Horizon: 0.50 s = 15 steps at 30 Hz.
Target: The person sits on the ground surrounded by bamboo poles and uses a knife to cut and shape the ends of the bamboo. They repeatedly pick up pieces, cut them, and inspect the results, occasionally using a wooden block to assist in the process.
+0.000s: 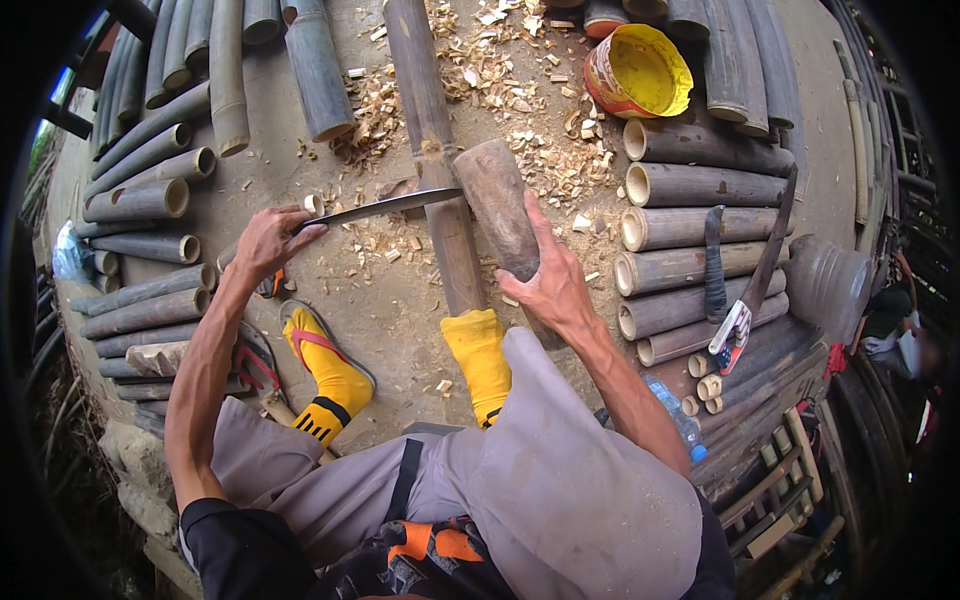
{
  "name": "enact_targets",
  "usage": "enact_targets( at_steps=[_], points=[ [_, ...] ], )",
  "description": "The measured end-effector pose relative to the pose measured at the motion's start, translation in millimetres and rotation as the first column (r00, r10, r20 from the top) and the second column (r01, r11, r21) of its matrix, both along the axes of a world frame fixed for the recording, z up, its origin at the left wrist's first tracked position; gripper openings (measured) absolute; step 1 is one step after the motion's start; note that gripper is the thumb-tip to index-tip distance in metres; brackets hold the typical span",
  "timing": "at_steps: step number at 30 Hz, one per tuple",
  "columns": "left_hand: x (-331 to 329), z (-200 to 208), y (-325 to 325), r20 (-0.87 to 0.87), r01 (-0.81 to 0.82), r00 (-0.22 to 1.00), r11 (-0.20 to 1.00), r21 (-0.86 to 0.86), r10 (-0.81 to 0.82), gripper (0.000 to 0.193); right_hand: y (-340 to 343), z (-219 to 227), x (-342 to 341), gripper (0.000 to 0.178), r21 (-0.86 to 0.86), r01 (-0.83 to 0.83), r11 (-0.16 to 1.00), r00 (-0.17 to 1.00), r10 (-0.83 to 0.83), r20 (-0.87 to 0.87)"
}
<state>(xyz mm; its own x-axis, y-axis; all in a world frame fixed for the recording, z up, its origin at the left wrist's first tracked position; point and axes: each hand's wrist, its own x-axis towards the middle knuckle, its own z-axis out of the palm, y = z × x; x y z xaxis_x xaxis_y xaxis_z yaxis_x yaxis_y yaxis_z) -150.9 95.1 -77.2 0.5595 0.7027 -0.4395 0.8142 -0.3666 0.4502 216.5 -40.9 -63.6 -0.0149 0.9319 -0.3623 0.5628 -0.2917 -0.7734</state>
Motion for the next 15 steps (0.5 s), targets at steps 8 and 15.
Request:
enact_targets(
  at_steps=[8, 15],
  points=[
    [1, -2, 2, -0.053, 0.0, 0.999, 1.0, -0.014, -0.001, 0.039, 0, -6, 0, 0.1, 0.039, -0.022, 0.999, 0.999, 0.02, 0.029],
    [-1, -11, 5, 0.021, 0.061, 0.998, 0.998, 0.006, -0.061, 0.037, 4, -6, 7, 0.099, 0.063, -0.071, 0.996, 0.997, 0.069, 0.031]
  ],
)
